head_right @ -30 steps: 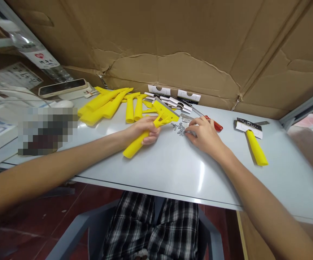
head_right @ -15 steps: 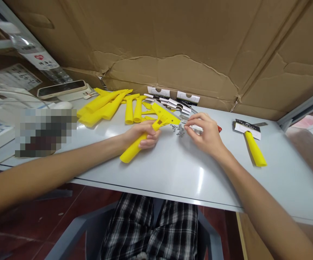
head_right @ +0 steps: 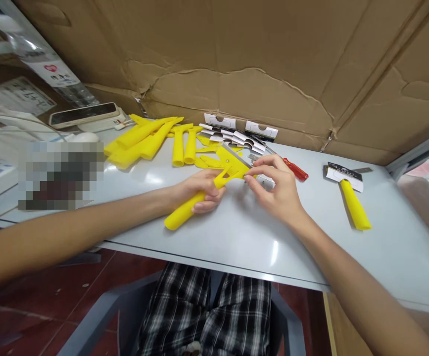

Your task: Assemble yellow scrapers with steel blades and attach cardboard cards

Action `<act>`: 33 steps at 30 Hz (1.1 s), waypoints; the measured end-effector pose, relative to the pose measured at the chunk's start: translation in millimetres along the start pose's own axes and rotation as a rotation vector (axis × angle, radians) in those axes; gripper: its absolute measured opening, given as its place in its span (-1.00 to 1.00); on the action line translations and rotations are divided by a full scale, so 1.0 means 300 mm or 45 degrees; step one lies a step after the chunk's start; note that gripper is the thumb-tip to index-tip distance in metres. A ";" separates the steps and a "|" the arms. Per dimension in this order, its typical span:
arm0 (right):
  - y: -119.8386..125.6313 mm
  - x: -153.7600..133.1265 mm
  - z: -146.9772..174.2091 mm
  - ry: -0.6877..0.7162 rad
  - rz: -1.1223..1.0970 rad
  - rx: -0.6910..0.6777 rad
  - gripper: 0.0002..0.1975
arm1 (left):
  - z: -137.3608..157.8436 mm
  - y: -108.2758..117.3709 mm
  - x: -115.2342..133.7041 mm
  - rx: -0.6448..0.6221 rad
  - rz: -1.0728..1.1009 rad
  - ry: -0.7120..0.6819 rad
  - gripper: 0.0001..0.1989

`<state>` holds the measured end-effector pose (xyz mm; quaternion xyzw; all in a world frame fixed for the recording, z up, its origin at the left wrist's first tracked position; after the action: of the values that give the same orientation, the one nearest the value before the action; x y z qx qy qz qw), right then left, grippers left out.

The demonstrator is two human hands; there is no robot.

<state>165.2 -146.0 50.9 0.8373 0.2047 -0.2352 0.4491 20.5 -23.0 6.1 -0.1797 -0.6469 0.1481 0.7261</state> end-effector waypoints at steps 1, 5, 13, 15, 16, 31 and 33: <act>0.002 -0.001 0.000 -0.002 0.010 0.002 -0.78 | 0.000 -0.001 0.000 -0.002 -0.002 -0.002 -0.68; 0.006 -0.004 0.000 0.012 0.046 0.016 -0.80 | 0.000 -0.005 0.000 -0.005 -0.010 -0.019 -0.69; 0.000 -0.001 0.002 -0.021 0.056 0.030 -0.83 | 0.002 -0.011 0.004 0.017 -0.100 -0.002 -0.65; -0.001 -0.001 0.001 -0.029 0.038 0.032 -0.81 | 0.002 -0.011 0.003 0.008 -0.104 0.000 -0.64; 0.002 0.003 -0.001 -0.040 0.019 0.028 -0.79 | 0.001 -0.010 0.002 0.004 -0.103 0.001 -0.65; 0.207 0.486 -0.028 -0.503 0.799 -0.276 -0.50 | -0.009 0.075 0.069 0.176 -0.060 -0.152 -0.75; 0.221 0.493 -0.029 -0.544 0.763 -0.287 -0.51 | -0.010 0.077 0.071 0.157 -0.060 -0.162 -0.76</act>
<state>322.9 -153.1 13.2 0.7375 -0.1228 -0.2388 0.6197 26.3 7.0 14.4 -0.1094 -0.6854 0.1817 0.6966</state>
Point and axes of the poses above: each hand's wrist, its own z-axis away from the middle knuckle, its own y-axis out of the back of the hand, x = y × z, the point moved 5 cm from there along -z, towards the middle knuckle, and after that the axes turned 8 degrees about -x, right-handed, at the moved point
